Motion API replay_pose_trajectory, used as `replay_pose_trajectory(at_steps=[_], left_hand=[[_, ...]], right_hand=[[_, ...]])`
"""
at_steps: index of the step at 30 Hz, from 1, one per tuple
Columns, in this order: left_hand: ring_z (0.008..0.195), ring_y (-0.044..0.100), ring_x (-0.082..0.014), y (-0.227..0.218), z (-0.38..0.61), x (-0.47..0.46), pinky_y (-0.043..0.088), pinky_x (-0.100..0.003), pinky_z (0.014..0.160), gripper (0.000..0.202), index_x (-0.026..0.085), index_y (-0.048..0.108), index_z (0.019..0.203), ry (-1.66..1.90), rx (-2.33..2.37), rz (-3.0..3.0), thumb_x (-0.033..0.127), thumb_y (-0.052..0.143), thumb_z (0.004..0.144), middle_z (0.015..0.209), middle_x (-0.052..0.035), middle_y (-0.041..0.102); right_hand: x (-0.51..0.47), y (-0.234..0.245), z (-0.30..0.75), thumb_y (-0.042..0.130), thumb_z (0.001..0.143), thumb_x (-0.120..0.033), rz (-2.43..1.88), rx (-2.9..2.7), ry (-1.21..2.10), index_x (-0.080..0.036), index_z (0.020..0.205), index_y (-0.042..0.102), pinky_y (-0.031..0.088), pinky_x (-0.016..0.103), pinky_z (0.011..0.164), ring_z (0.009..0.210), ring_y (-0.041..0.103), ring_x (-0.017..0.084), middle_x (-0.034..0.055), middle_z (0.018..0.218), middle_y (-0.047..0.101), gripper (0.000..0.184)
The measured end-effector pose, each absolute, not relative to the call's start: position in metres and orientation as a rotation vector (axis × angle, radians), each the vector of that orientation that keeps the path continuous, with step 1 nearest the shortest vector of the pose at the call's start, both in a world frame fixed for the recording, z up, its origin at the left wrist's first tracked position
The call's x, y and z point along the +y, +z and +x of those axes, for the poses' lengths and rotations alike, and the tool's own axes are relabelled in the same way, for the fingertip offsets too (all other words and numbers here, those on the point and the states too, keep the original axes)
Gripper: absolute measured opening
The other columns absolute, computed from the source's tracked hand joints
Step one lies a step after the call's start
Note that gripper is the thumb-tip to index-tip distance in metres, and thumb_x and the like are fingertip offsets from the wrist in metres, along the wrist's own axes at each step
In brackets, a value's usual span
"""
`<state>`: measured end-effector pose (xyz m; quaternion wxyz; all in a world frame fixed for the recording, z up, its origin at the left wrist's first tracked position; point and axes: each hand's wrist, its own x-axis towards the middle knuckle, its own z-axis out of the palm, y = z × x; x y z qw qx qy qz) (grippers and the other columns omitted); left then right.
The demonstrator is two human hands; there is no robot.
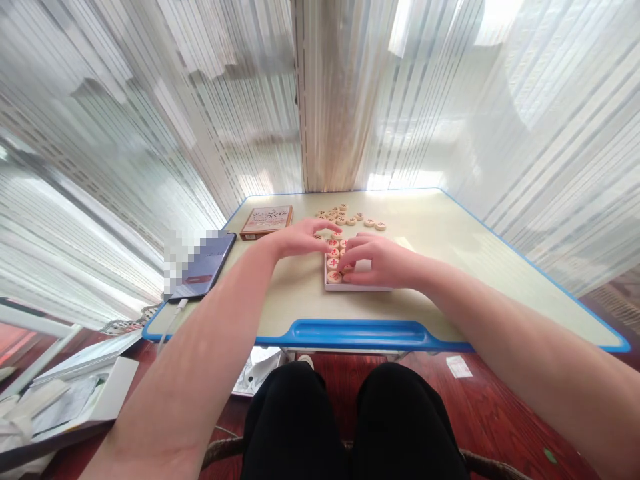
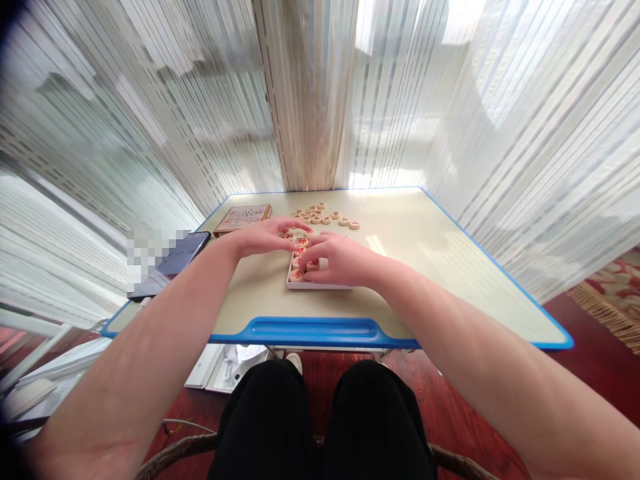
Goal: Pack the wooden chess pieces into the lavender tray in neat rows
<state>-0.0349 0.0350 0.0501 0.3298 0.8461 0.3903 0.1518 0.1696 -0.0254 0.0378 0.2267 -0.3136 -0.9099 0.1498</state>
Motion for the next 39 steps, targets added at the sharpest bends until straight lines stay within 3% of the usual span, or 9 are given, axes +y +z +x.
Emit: replay_pose_trajectory(at_steps=[11,17,20,26,30,33,36,39], left_hand=[[0.118,0.053,-0.0249,0.044,-0.034,0.041,0.044,-0.038,0.099,0.041,0.021,0.066,0.109,0.575,1.083,2.139,0.019,0.057,0.068,0.125,-0.0048,0.060],[0.096,0.062,-0.0209,0.038,-0.034,0.046,0.051,-0.032,0.085,0.036,0.021,0.069,0.101,0.681,1.280,2.179,0.018,0.055,0.067,0.112,-0.0043,0.066],[0.094,0.062,-0.0203,0.037,-0.034,0.047,0.049,-0.031,0.086,0.035,0.021,0.071,0.097,0.628,1.414,2.285,0.018,0.055,0.065,0.106,-0.0027,0.068],[0.074,0.062,-0.0174,0.037,-0.037,0.047,0.050,-0.027,0.071,0.046,0.020,0.068,0.107,0.437,1.424,2.371,0.017,0.052,0.063,0.088,-0.0016,0.069],[0.097,0.061,-0.0200,0.035,-0.035,0.049,0.048,-0.028,0.087,0.044,0.020,0.068,0.106,0.503,1.437,2.408,0.014,0.052,0.065,0.108,-0.0024,0.068],[0.116,0.054,-0.0207,0.031,-0.033,0.052,0.040,-0.031,0.102,0.049,0.020,0.064,0.116,0.508,1.401,2.482,0.014,0.048,0.069,0.124,-0.0034,0.062],[0.121,0.051,-0.0198,0.026,-0.031,0.054,0.037,-0.032,0.106,0.055,0.018,0.055,0.126,0.475,1.373,2.444,0.012,0.043,0.073,0.129,-0.0046,0.059],[0.119,0.053,-0.0167,0.023,-0.031,0.055,0.038,-0.031,0.105,0.059,0.017,0.051,0.129,0.546,1.365,2.343,0.006,0.039,0.072,0.126,-0.0036,0.061]], right_hand=[[-0.027,0.037,0.166,0.064,0.079,-0.027,-0.812,-2.517,0.404,-0.023,0.083,0.075,0.045,0.030,0.076,0.077,0.056,0.017,0.0044,0.080,0.066,0.012],[-0.029,0.040,0.166,0.061,0.081,-0.026,-0.786,-2.540,0.367,-0.022,0.084,0.075,0.045,0.030,0.076,0.073,0.055,0.016,0.0044,0.077,0.065,0.015],[-0.030,0.042,0.165,0.062,0.080,-0.026,-0.795,-2.543,0.385,-0.021,0.081,0.075,0.045,0.030,0.076,0.075,0.055,0.016,0.0043,0.075,0.065,0.013],[-0.028,0.042,0.168,0.064,0.077,-0.025,-0.822,-2.525,0.394,-0.021,0.078,0.073,0.045,0.030,0.076,0.077,0.056,0.017,0.0043,0.076,0.065,0.011],[-0.012,0.041,0.178,0.059,0.080,-0.025,-0.950,-2.380,0.261,-0.019,0.080,0.073,0.045,0.032,0.077,0.079,0.057,0.018,0.0059,0.076,0.065,0.015],[0.003,0.035,0.185,0.055,0.082,-0.027,-1.157,-2.235,0.173,-0.018,0.087,0.073,0.044,0.037,0.085,0.088,0.058,0.022,0.0081,0.084,0.067,0.021],[0.012,0.028,0.186,0.051,0.086,-0.030,-1.265,-2.195,0.298,-0.018,0.104,0.070,0.040,0.039,0.097,0.108,0.056,0.024,0.0099,0.110,0.066,0.029],[0.013,0.024,0.184,0.046,0.090,-0.036,-1.276,-2.201,0.561,-0.022,0.116,0.066,0.038,0.038,0.101,0.114,0.055,0.022,0.0066,0.121,0.064,0.036]])
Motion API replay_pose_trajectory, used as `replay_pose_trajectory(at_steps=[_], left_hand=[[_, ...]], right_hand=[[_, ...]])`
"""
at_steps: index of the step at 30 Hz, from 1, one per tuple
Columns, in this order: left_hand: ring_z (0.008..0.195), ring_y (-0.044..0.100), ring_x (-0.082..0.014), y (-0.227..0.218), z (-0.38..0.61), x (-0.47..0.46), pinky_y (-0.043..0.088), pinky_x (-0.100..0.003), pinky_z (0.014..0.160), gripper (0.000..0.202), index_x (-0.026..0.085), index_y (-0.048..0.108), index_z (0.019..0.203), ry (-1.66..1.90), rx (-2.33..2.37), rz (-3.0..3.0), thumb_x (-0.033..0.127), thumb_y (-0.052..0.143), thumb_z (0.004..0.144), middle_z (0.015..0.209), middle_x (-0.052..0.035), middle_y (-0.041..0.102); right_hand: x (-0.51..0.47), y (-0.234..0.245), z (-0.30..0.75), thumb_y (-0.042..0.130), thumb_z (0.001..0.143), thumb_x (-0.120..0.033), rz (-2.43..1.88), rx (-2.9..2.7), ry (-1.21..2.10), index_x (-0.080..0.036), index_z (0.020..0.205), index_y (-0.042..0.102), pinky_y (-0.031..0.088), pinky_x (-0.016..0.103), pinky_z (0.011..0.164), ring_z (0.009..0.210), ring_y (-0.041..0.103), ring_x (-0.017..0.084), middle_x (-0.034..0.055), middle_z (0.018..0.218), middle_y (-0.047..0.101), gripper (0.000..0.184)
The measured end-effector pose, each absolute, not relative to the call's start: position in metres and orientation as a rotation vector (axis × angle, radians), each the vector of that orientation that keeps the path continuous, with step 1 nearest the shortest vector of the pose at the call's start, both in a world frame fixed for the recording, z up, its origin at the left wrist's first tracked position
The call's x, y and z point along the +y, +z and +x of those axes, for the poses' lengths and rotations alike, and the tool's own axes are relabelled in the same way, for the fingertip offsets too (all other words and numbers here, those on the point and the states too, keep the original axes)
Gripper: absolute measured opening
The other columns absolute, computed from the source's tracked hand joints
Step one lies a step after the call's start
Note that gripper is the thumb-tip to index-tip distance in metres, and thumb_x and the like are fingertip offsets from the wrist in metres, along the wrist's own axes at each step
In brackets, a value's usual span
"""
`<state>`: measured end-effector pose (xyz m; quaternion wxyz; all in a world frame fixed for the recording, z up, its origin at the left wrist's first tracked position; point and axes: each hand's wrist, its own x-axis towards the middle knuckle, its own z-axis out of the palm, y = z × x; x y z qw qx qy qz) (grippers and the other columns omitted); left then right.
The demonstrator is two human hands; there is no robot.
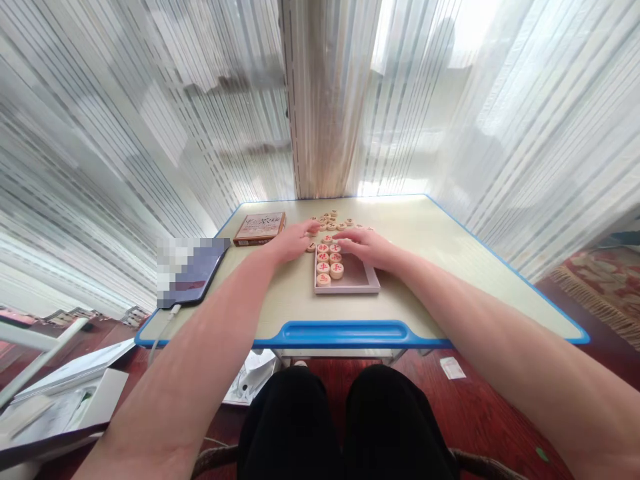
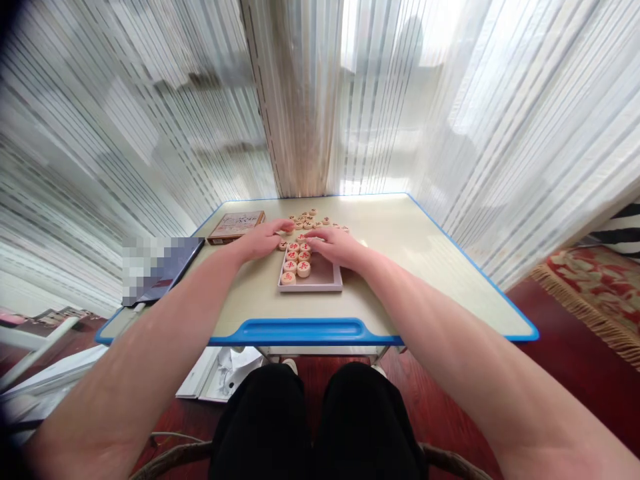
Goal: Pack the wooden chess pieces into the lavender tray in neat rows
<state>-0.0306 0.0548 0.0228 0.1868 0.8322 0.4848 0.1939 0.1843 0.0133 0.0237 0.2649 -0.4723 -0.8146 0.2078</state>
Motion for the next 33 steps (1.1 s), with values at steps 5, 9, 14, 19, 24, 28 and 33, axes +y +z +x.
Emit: replay_pose_trajectory(at_steps=[5,9,14,19,24,28,33], left_hand=[[0.116,0.056,-0.0171,0.021,-0.025,0.057,0.040,-0.031,0.103,0.053,0.016,0.059,0.121,0.624,1.421,2.351,0.004,0.038,0.073,0.122,-0.0038,0.064],[0.108,0.060,-0.0171,0.020,-0.022,0.060,0.043,-0.029,0.100,0.045,0.018,0.068,0.105,0.608,1.442,2.394,0.005,0.037,0.075,0.112,-0.0024,0.069],[0.109,0.059,-0.0155,0.020,-0.021,0.059,0.043,-0.027,0.100,0.044,0.018,0.069,0.103,0.564,1.410,2.487,0.004,0.039,0.075,0.115,-0.0018,0.068],[0.108,0.059,-0.0160,0.022,-0.019,0.055,0.045,-0.026,0.098,0.045,0.017,0.068,0.106,0.546,1.411,2.550,0.002,0.039,0.076,0.115,-0.0032,0.067],[0.102,0.062,-0.0170,0.022,-0.019,0.054,0.047,-0.028,0.094,0.043,0.017,0.069,0.104,0.580,1.360,2.578,0.002,0.042,0.074,0.109,-0.0037,0.069],[0.099,0.062,-0.0172,0.021,-0.020,0.055,0.048,-0.028,0.092,0.039,0.019,0.070,0.104,0.611,1.318,2.578,0.005,0.047,0.075,0.107,-0.0037,0.069],[0.099,0.062,-0.0175,0.020,-0.019,0.058,0.047,-0.029,0.094,0.029,0.019,0.073,0.096,0.600,1.299,2.614,0.014,0.051,0.079,0.107,-0.0047,0.069]], right_hand=[[0.017,0.023,0.185,0.042,0.092,-0.036,-1.238,-2.109,0.750,-0.027,0.121,0.063,0.033,0.039,0.107,0.123,0.050,0.021,0.0012,0.130,0.059,0.037],[0.023,0.023,0.187,0.039,0.093,-0.035,-1.251,-2.164,0.761,-0.028,0.123,0.061,0.030,0.038,0.109,0.126,0.047,0.020,-0.0010,0.133,0.057,0.038],[0.024,0.026,0.189,0.035,0.094,-0.041,-1.345,-2.221,0.529,-0.020,0.105,0.070,0.038,0.037,0.100,0.110,0.057,0.024,0.0075,0.114,0.066,0.043],[0.023,0.027,0.190,0.035,0.095,-0.036,-1.287,-2.240,0.423,-0.018,0.102,0.070,0.037,0.034,0.100,0.108,0.056,0.021,0.0092,0.112,0.063,0.040],[0.023,0.025,0.188,0.035,0.094,-0.040,-1.291,-2.261,0.557,-0.020,0.115,0.063,0.036,0.039,0.102,0.114,0.053,0.023,0.0074,0.120,0.062,0.040],[0.023,0.024,0.189,0.029,0.095,-0.046,-1.267,-2.222,0.674,-0.023,0.111,0.065,0.033,0.040,0.104,0.116,0.053,0.023,0.0047,0.121,0.063,0.046],[0.023,0.024,0.190,0.028,0.094,-0.051,-1.229,-2.181,0.696,-0.023,0.106,0.067,0.033,0.040,0.105,0.114,0.053,0.023,0.0050,0.116,0.064,0.049]])
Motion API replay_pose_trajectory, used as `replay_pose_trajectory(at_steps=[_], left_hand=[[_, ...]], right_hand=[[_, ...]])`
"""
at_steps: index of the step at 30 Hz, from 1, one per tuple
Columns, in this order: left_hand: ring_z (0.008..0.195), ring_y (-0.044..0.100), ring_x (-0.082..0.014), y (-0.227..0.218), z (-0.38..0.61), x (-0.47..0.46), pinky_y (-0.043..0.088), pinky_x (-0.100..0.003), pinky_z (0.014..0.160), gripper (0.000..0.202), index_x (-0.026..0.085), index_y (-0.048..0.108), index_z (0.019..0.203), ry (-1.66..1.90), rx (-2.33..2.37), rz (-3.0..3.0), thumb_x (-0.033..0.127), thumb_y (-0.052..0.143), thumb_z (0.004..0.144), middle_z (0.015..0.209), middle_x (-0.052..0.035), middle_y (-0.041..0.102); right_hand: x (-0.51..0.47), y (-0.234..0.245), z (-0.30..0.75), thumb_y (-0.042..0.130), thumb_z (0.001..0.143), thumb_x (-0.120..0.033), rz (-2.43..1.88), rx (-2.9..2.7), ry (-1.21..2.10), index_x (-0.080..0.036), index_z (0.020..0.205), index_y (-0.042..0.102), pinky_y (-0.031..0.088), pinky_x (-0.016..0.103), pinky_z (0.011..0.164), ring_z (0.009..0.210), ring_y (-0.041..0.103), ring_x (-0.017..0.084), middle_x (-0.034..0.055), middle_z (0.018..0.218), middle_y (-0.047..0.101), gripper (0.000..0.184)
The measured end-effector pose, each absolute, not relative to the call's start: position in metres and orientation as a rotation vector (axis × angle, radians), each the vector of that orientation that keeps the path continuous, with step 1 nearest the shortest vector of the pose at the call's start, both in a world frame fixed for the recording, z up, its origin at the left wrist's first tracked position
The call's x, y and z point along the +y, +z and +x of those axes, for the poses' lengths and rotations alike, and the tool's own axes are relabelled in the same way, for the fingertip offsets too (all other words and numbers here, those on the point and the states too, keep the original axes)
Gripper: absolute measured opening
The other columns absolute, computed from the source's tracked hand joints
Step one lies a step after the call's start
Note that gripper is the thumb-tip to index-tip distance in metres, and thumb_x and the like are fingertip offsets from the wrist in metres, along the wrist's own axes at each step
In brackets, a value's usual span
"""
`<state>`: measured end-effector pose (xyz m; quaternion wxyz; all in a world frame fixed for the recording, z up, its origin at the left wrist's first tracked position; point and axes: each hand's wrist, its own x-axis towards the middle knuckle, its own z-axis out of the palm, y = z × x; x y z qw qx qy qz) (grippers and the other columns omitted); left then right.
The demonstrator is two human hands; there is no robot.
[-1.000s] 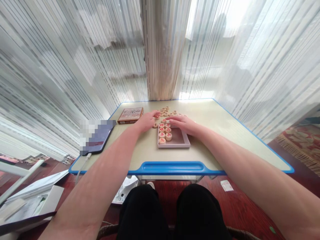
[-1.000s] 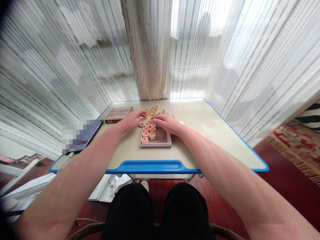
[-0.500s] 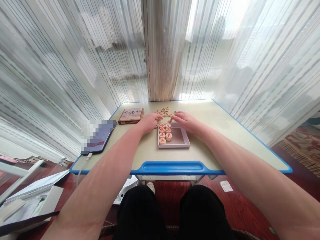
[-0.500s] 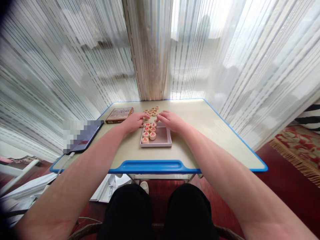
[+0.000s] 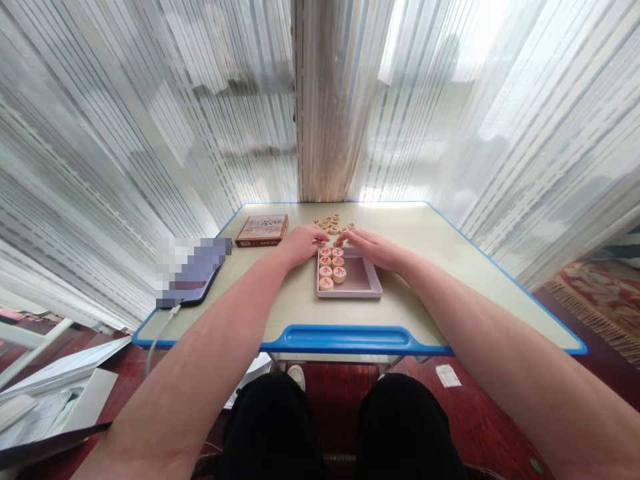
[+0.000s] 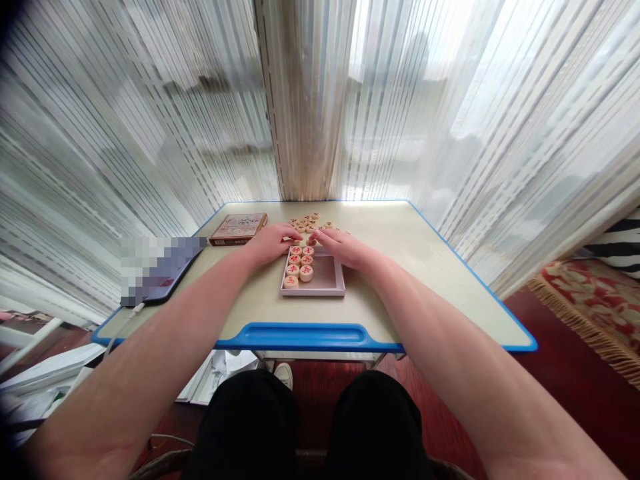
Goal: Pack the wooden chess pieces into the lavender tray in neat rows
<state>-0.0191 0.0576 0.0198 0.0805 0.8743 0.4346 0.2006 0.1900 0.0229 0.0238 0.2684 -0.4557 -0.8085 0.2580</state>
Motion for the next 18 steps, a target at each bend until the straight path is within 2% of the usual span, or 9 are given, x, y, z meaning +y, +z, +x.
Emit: replay_pose_trajectory(at_steps=[3,10,14,18], left_hand=[[0.107,0.060,-0.0176,0.0182,-0.0196,0.0597,0.044,-0.028,0.100,0.033,0.021,0.076,0.089,0.561,1.327,2.616,0.007,0.049,0.074,0.115,-0.0026,0.067],[0.110,0.059,-0.0189,0.0172,-0.0221,0.0624,0.043,-0.030,0.102,0.038,0.021,0.076,0.088,0.512,1.403,2.620,0.002,0.048,0.069,0.120,-0.0023,0.065],[0.109,0.059,-0.0180,0.0175,-0.0215,0.0618,0.043,-0.029,0.101,0.042,0.020,0.074,0.094,0.545,1.414,2.633,0.000,0.045,0.070,0.116,-0.0034,0.067],[0.113,0.057,-0.0180,0.0169,-0.0222,0.0612,0.041,-0.029,0.103,0.045,0.022,0.072,0.101,0.478,1.460,2.631,0.001,0.045,0.072,0.124,-0.0022,0.062]], right_hand=[[0.0244,0.0232,0.1909,0.029,0.094,-0.051,-1.228,-2.190,0.701,-0.023,0.106,0.067,0.033,0.039,0.105,0.115,0.053,0.022,0.0051,0.117,0.064,0.048],[0.0278,0.0205,0.1904,0.028,0.095,-0.048,-1.313,-2.149,0.680,-0.022,0.106,0.066,0.036,0.038,0.103,0.114,0.055,0.022,0.0052,0.118,0.065,0.047],[0.0256,0.0216,0.1893,0.029,0.096,-0.041,-1.449,-2.061,0.687,-0.020,0.111,0.064,0.040,0.039,0.099,0.106,0.059,0.021,0.0069,0.112,0.067,0.044],[0.0263,0.0237,0.1904,0.035,0.095,-0.042,-1.396,-2.116,0.721,-0.023,0.117,0.064,0.035,0.038,0.105,0.115,0.055,0.021,0.0054,0.121,0.064,0.041]])
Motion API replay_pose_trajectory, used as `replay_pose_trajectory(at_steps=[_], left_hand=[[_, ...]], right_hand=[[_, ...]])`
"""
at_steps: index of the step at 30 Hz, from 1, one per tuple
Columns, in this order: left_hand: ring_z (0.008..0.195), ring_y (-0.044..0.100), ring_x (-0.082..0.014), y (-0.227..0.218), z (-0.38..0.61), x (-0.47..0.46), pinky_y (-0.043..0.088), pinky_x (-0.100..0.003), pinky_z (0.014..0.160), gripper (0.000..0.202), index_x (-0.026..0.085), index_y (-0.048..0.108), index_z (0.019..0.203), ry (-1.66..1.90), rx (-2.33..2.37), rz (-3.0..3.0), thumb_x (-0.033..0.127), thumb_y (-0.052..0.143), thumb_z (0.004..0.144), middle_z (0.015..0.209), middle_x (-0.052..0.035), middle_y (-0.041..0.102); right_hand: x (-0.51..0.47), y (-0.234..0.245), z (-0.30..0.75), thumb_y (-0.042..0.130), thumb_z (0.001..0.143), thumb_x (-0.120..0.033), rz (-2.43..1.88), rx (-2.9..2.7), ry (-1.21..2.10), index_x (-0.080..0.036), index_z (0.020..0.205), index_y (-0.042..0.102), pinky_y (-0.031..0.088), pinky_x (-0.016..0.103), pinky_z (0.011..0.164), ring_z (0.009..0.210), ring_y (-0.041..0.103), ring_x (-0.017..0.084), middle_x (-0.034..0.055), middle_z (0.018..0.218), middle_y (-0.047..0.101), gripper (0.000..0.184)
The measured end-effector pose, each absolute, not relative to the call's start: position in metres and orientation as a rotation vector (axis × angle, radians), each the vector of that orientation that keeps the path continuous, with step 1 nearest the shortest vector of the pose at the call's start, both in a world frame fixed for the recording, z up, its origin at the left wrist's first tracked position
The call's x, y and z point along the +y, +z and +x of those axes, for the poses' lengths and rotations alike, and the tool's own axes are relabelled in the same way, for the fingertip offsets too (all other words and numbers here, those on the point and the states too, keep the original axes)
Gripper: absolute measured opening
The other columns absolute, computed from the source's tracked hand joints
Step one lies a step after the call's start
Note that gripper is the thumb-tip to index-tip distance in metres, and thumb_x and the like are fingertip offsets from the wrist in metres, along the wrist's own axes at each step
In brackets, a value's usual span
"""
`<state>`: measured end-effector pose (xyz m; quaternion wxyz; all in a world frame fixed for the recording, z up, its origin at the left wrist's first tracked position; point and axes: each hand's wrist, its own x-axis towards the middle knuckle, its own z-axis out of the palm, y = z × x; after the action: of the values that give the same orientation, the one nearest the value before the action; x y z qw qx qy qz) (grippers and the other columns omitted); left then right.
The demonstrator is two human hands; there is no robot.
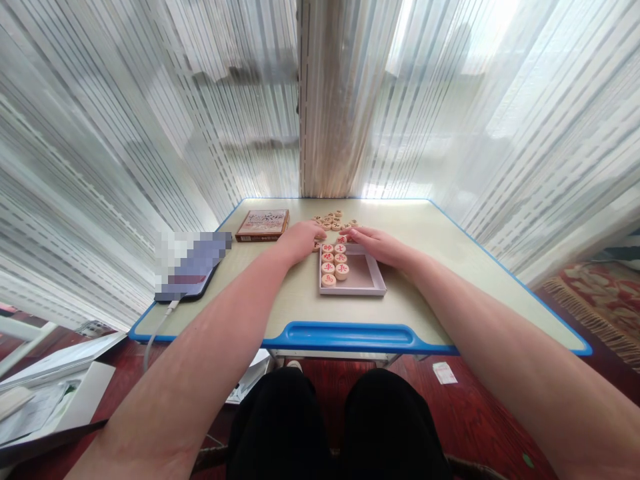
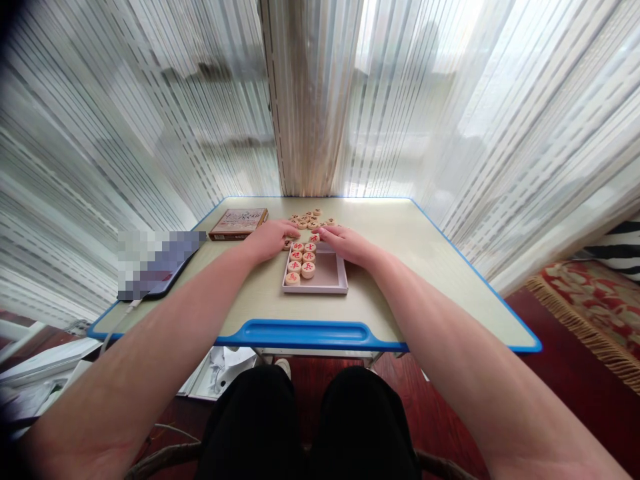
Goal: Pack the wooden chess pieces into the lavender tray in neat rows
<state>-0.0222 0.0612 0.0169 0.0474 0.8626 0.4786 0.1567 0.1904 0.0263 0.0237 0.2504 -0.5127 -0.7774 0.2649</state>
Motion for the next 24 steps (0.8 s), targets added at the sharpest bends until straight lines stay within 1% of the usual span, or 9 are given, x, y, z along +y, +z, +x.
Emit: replay_pose_trajectory(at_steps=[3,5,7,10,13,16,21,24], left_hand=[[0.113,0.057,-0.0196,0.0170,-0.0229,0.0605,0.040,-0.030,0.103,0.043,0.023,0.072,0.102,0.417,1.501,2.621,0.003,0.045,0.074,0.125,-0.0038,0.062],[0.112,0.058,-0.0199,0.0173,-0.0228,0.0602,0.040,-0.030,0.102,0.042,0.021,0.073,0.099,0.422,1.490,2.622,0.003,0.045,0.074,0.121,-0.0049,0.063],[0.110,0.058,-0.0194,0.0176,-0.0225,0.0603,0.041,-0.029,0.102,0.041,0.020,0.073,0.096,0.440,1.467,2.628,0.002,0.044,0.073,0.117,-0.0055,0.065],[0.109,0.059,-0.0180,0.0182,-0.0223,0.0604,0.042,-0.029,0.102,0.044,0.019,0.073,0.098,0.495,1.471,2.614,0.000,0.043,0.071,0.117,-0.0046,0.065],[0.109,0.059,-0.0172,0.0201,-0.0223,0.0594,0.042,-0.028,0.102,0.049,0.019,0.072,0.098,0.547,1.477,2.600,-0.003,0.042,0.067,0.121,-0.0027,0.064],[0.109,0.059,-0.0174,0.0228,-0.0221,0.0575,0.043,-0.027,0.100,0.049,0.019,0.073,0.095,0.568,1.497,2.594,-0.004,0.042,0.065,0.120,-0.0025,0.064],[0.104,0.061,-0.0209,0.0230,-0.0215,0.0563,0.047,-0.031,0.092,0.045,0.021,0.071,0.102,0.471,1.620,2.578,0.002,0.043,0.071,0.114,-0.0052,0.068],[0.103,0.061,-0.0221,0.0212,-0.0210,0.0569,0.047,-0.032,0.091,0.038,0.021,0.071,0.100,0.431,1.624,2.600,0.009,0.044,0.077,0.110,-0.0059,0.069]], right_hand=[[0.0285,0.0241,0.1909,0.036,0.095,-0.041,-1.321,-2.242,0.689,-0.022,0.107,0.070,0.030,0.038,0.109,0.120,0.051,0.022,0.0062,0.123,0.063,0.041],[0.0290,0.0241,0.1907,0.035,0.095,-0.039,-1.323,-2.247,0.665,-0.020,0.103,0.071,0.032,0.037,0.107,0.118,0.052,0.021,0.0071,0.120,0.064,0.042],[0.0288,0.0245,0.1905,0.034,0.095,-0.038,-1.374,-2.204,0.630,-0.018,0.101,0.071,0.036,0.035,0.103,0.113,0.055,0.021,0.0075,0.117,0.065,0.042],[0.0285,0.0255,0.1909,0.035,0.093,-0.037,-1.518,-2.139,0.520,-0.017,0.095,0.071,0.042,0.032,0.093,0.102,0.059,0.021,0.0079,0.109,0.068,0.042],[0.0295,0.0259,0.1920,0.039,0.089,-0.032,-1.630,-2.094,0.407,-0.018,0.088,0.072,0.044,0.029,0.085,0.094,0.061,0.020,0.0060,0.100,0.071,0.036],[0.0309,0.0251,0.1934,0.045,0.083,-0.028,-1.688,-2.048,0.349,-0.019,0.084,0.072,0.045,0.028,0.079,0.088,0.062,0.020,0.0046,0.093,0.072,0.028],[0.0338,0.0240,0.1974,0.057,0.076,-0.035,-1.761,-2.009,0.284,-0.019,0.086,0.071,0.046,0.028,0.072,0.083,0.063,0.020,0.0054,0.092,0.072,0.022],[0.0353,0.0236,0.1990,0.060,0.074,-0.038,-1.796,-1.980,0.273,-0.019,0.083,0.071,0.046,0.028,0.069,0.081,0.063,0.020,0.0056,0.092,0.072,0.023]])
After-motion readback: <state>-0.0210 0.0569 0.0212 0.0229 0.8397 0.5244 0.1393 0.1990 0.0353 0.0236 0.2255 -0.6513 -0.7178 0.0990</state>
